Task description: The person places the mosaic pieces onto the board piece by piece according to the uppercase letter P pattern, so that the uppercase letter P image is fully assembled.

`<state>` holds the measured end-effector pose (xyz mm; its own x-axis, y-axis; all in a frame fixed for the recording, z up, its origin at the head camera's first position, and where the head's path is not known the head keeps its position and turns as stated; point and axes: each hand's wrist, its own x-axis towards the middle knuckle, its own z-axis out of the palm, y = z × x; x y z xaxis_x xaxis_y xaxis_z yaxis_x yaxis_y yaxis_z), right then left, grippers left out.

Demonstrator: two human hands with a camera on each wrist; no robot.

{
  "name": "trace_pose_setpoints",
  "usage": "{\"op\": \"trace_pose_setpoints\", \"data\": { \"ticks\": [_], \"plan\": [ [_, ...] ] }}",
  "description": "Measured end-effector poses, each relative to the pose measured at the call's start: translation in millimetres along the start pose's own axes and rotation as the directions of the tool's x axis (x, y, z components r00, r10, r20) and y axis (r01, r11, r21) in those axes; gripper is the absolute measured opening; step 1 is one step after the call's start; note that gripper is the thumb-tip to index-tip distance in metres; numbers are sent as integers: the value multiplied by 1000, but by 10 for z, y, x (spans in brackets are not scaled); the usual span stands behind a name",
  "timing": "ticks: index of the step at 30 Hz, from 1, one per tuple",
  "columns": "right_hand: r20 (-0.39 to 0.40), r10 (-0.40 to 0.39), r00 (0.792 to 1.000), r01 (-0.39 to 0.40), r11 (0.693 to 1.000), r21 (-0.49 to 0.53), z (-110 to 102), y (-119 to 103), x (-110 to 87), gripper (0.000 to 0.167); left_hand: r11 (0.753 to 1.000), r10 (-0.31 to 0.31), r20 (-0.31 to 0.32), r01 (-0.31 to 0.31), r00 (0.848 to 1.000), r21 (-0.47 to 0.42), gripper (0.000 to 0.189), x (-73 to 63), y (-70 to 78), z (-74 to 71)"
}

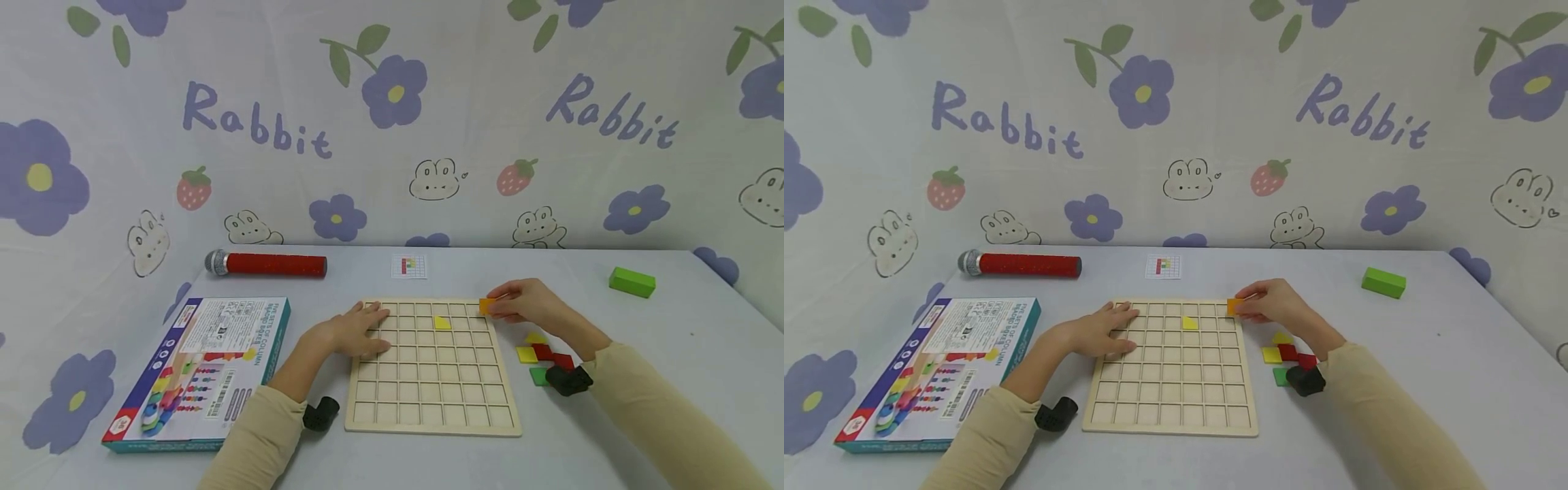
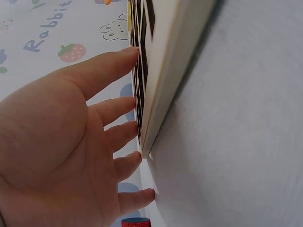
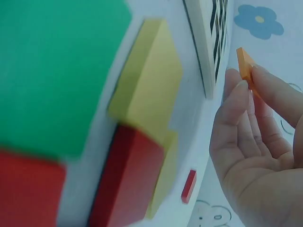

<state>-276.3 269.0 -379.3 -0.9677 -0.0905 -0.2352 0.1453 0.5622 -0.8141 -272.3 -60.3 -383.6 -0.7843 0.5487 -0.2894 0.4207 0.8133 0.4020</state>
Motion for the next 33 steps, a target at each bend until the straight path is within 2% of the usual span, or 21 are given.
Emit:
{"op": "trace_pose_setpoints", "data": {
  "ticks": [16,27,33],
  "plan": [
    [110,-36,993,21,991,135,305,-245,66,36,1000,-7,-4,7,1000,-1,68,-16,5,-13],
    [136,-74,988,51,985,165,508,-337,143,32,1000,-14,-7,14,1000,11,68,2,5,-10],
    [132,-67,989,51,991,126,599,-387,158,31,1000,-13,-4,13,1000,7,67,10,8,0]
  ]
}}
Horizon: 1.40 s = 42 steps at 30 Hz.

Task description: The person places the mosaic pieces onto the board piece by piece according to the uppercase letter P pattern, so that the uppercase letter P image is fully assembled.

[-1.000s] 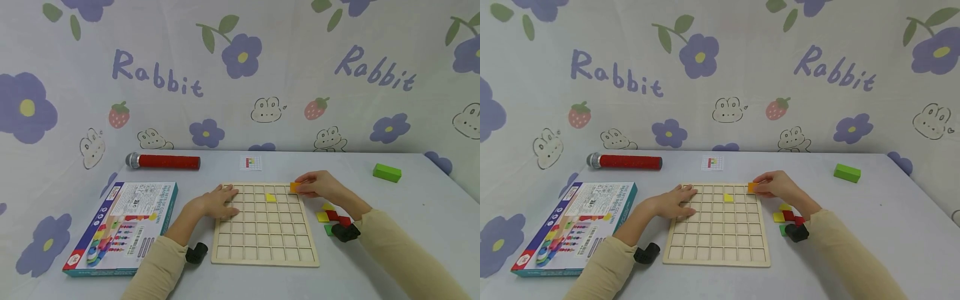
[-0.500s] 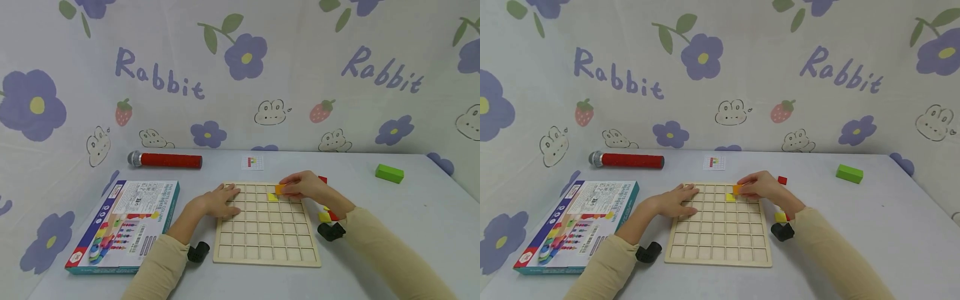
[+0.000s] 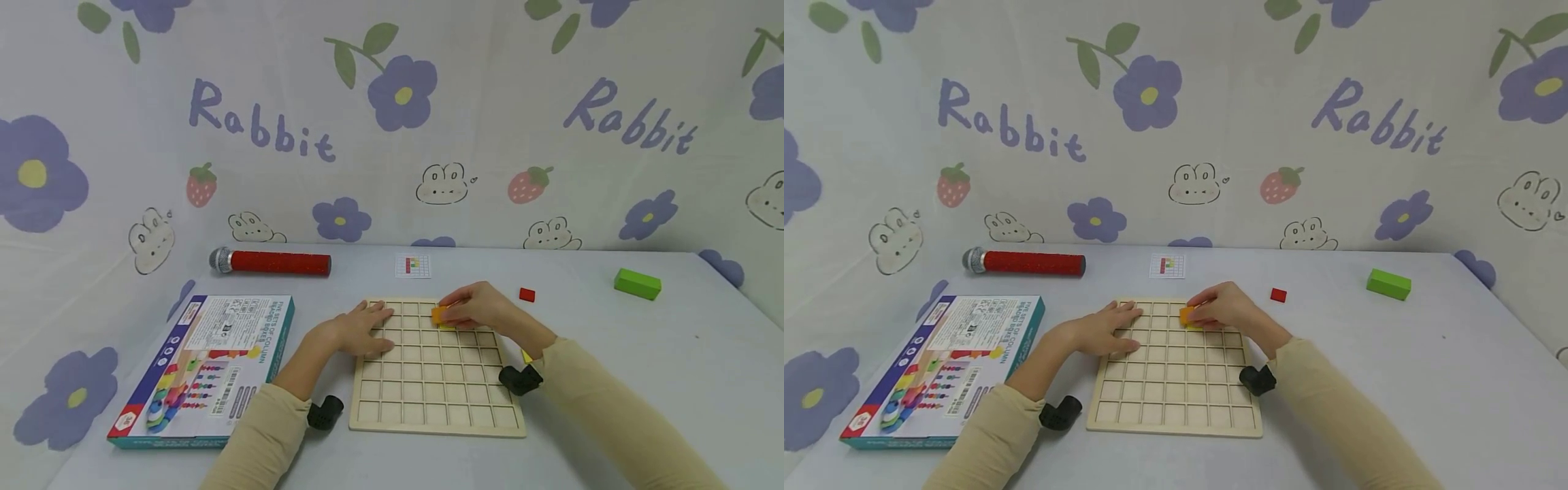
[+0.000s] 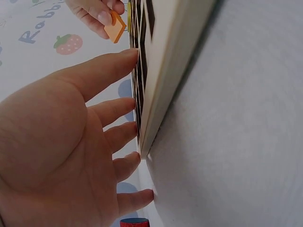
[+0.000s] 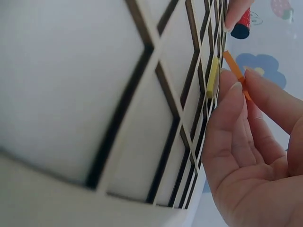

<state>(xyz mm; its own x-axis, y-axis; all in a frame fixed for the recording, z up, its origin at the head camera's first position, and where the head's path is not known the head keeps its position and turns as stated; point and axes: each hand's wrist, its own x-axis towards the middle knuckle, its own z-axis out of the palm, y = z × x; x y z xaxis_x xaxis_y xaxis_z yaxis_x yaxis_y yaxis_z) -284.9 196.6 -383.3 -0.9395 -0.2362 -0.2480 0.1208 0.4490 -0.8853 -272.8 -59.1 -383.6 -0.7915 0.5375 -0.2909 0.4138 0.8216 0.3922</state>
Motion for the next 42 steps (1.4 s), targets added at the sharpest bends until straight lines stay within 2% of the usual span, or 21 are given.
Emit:
{"op": "trace_pose_setpoints", "data": {
  "ticks": [11,23,32,42],
  "plan": [
    [-32,38,999,-38,999,-2,110,-51,-1,26,1000,-5,-3,5,1000,0,67,-21,20,-5],
    [-41,57,998,-59,997,-56,204,-122,-15,26,1000,-21,7,21,1000,8,68,-8,3,7],
    [-78,76,994,-83,992,-91,274,-155,16,24,999,-25,4,25,1000,20,68,-4,14,7],
    [-84,68,994,-77,990,-116,284,-176,14,23,1000,-27,7,27,1000,13,68,-4,29,-3]
  ]
}}
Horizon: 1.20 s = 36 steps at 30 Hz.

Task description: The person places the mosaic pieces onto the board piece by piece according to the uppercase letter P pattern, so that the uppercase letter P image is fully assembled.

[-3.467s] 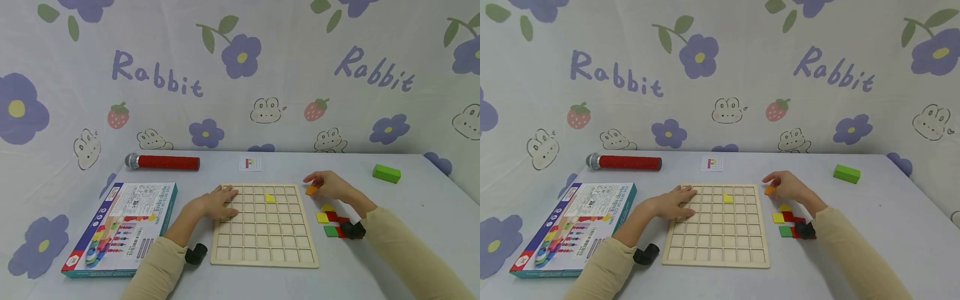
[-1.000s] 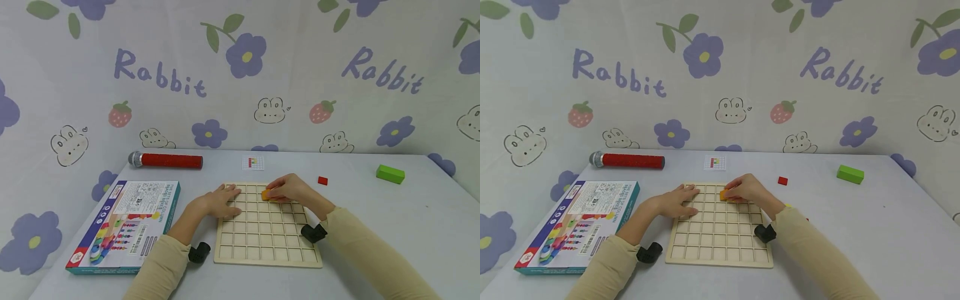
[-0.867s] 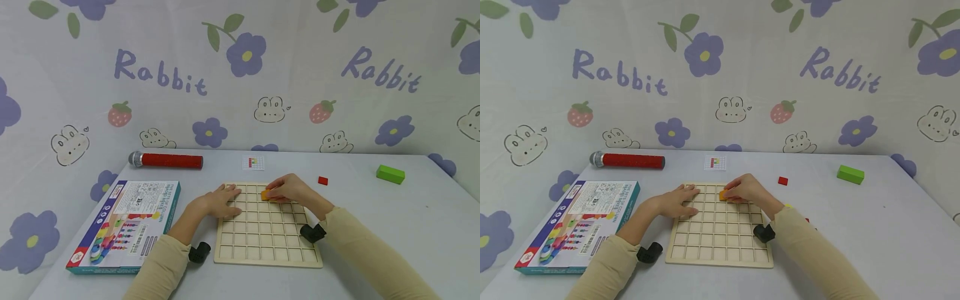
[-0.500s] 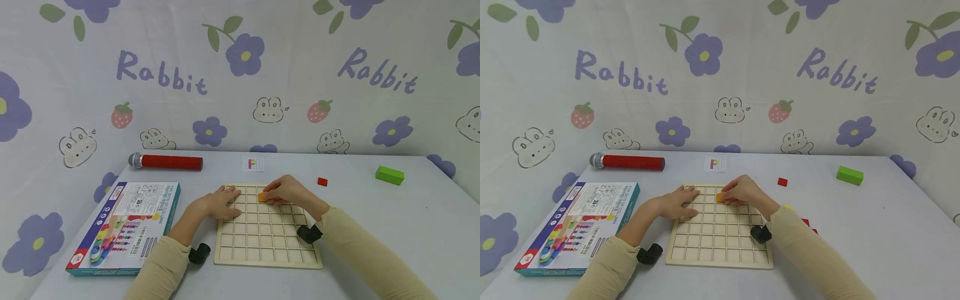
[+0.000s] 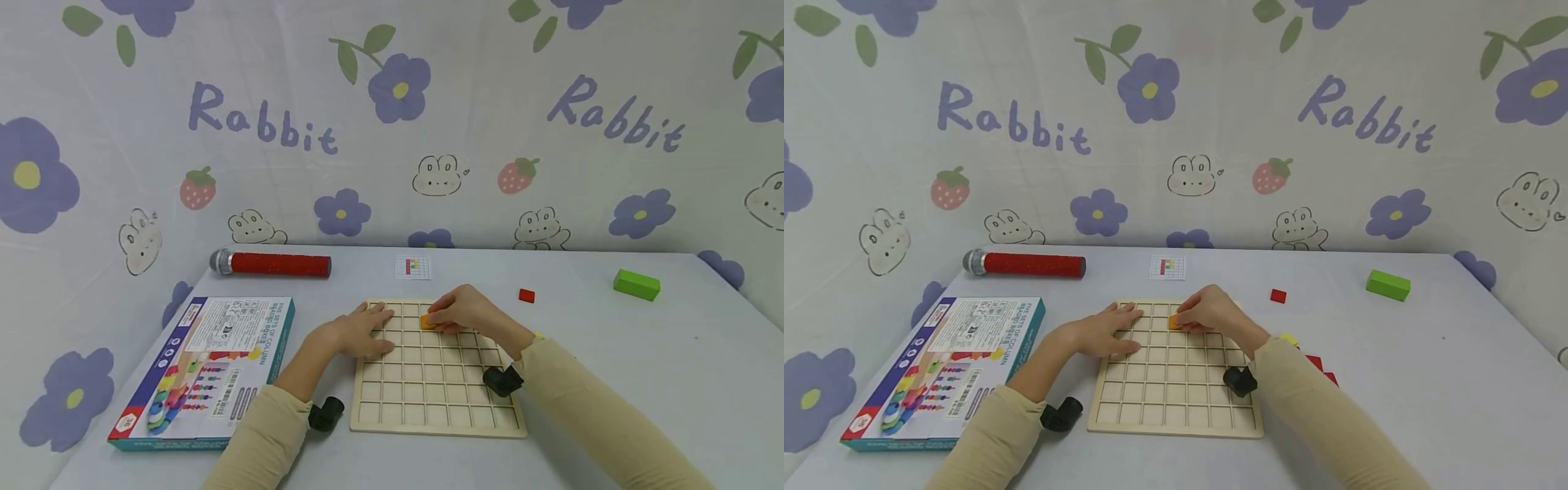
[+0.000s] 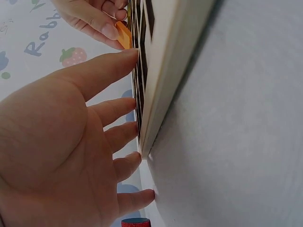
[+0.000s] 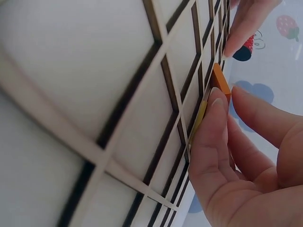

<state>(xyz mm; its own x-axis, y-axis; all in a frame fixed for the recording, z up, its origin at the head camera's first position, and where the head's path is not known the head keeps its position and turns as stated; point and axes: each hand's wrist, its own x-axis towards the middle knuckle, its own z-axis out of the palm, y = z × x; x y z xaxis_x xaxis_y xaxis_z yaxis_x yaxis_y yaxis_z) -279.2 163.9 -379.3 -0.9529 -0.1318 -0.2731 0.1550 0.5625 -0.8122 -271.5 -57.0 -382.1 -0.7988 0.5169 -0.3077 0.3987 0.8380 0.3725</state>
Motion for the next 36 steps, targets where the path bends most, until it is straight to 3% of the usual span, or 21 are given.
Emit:
{"op": "trace_pose_setpoints", "data": {
  "ticks": [28,36],
  "plan": [
    [-21,37,999,-37,999,-3,4,-32,-40,26,1000,-6,-10,6,1000,0,67,-1,3,14],
    [35,-13,999,12,1000,21,-63,-9,-71,31,1000,-2,-9,2,1000,1,67,-2,1,12]
  ]
}}
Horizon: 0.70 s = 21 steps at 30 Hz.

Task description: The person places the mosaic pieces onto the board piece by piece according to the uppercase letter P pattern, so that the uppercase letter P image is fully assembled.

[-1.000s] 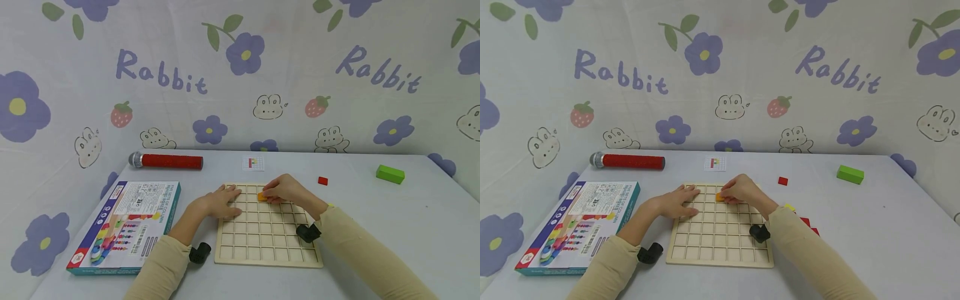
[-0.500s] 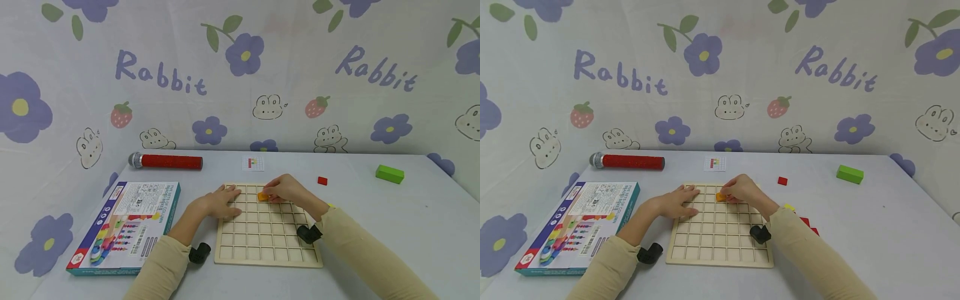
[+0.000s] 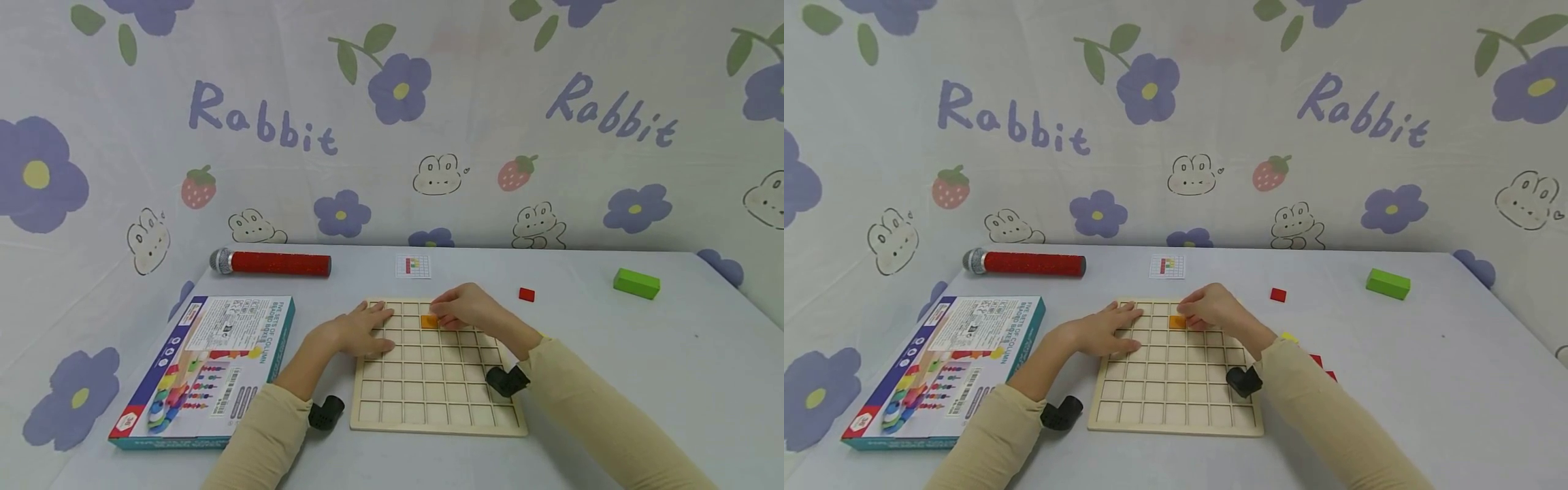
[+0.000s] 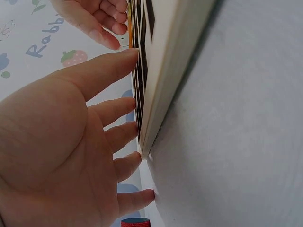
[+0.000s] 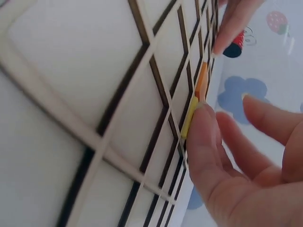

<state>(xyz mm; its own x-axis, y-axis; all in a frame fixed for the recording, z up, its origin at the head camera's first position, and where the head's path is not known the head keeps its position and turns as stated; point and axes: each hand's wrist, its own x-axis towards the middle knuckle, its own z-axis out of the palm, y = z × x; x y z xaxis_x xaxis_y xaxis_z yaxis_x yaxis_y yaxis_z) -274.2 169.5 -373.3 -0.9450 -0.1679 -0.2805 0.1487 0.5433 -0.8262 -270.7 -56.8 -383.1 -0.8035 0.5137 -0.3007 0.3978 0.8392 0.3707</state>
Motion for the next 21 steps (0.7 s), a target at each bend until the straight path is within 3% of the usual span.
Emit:
{"op": "trace_pose_setpoints", "data": {
  "ticks": [6,10,21],
  "plan": [
    [149,-90,985,72,991,117,-157,96,-5,45,1000,1,4,-1,1000,3,67,0,-9,-1],
    [201,-124,972,83,975,205,-296,161,-38,46,1000,0,6,0,1000,5,67,-10,-9,-14],
    [148,-86,985,28,934,355,-611,405,-139,54,1000,27,3,-27,1000,4,67,-26,-10,-7]
  ]
}}
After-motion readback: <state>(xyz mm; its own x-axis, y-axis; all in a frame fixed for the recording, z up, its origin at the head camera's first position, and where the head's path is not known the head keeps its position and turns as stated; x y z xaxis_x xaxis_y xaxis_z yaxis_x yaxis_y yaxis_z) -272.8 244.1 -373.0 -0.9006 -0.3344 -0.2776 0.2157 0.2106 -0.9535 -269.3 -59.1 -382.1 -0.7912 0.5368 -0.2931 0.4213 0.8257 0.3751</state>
